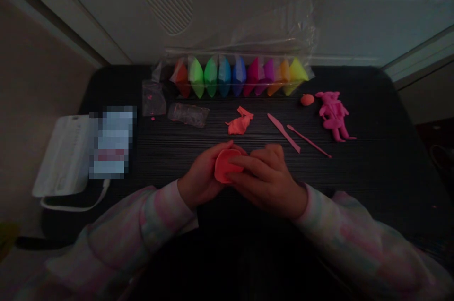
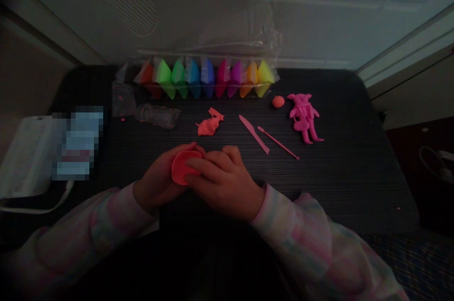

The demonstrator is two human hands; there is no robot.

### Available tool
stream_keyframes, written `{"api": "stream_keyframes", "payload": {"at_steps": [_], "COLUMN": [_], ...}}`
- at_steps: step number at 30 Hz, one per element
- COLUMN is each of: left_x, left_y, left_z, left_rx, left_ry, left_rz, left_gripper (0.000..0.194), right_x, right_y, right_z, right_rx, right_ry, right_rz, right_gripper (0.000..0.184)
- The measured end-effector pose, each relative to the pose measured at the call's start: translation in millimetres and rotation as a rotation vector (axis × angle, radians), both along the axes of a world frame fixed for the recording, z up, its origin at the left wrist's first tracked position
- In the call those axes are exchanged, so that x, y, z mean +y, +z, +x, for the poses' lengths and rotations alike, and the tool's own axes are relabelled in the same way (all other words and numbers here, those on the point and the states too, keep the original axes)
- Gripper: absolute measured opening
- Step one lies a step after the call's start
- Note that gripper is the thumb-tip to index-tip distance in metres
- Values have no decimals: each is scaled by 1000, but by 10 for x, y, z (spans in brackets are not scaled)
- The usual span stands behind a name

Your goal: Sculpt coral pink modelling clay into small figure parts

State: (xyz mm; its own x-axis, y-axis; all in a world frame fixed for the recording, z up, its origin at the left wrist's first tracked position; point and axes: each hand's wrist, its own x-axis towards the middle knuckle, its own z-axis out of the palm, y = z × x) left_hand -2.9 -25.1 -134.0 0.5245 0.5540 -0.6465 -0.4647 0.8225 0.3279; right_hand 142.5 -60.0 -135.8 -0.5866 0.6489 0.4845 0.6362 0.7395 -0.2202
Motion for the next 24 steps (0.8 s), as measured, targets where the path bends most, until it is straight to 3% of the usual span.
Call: {"api": "stream_keyframes", "payload": {"at_steps": [15, 24], "left_x": [-26, -31], "left_y": [7, 72], "left_z": [15, 5], "left_rx": [11, 11], "left_ry": [86, 157], "left_rz": [-42, 67], "left_gripper": [38, 44], "right_x": [-41, -29], "right_y": [-8, -25], "right_z": [-50, -169], "right_rx": [-42, 143], "right_ry": [-41, -135], "right_rz": [-9, 43], "right_gripper": [9, 5]}}
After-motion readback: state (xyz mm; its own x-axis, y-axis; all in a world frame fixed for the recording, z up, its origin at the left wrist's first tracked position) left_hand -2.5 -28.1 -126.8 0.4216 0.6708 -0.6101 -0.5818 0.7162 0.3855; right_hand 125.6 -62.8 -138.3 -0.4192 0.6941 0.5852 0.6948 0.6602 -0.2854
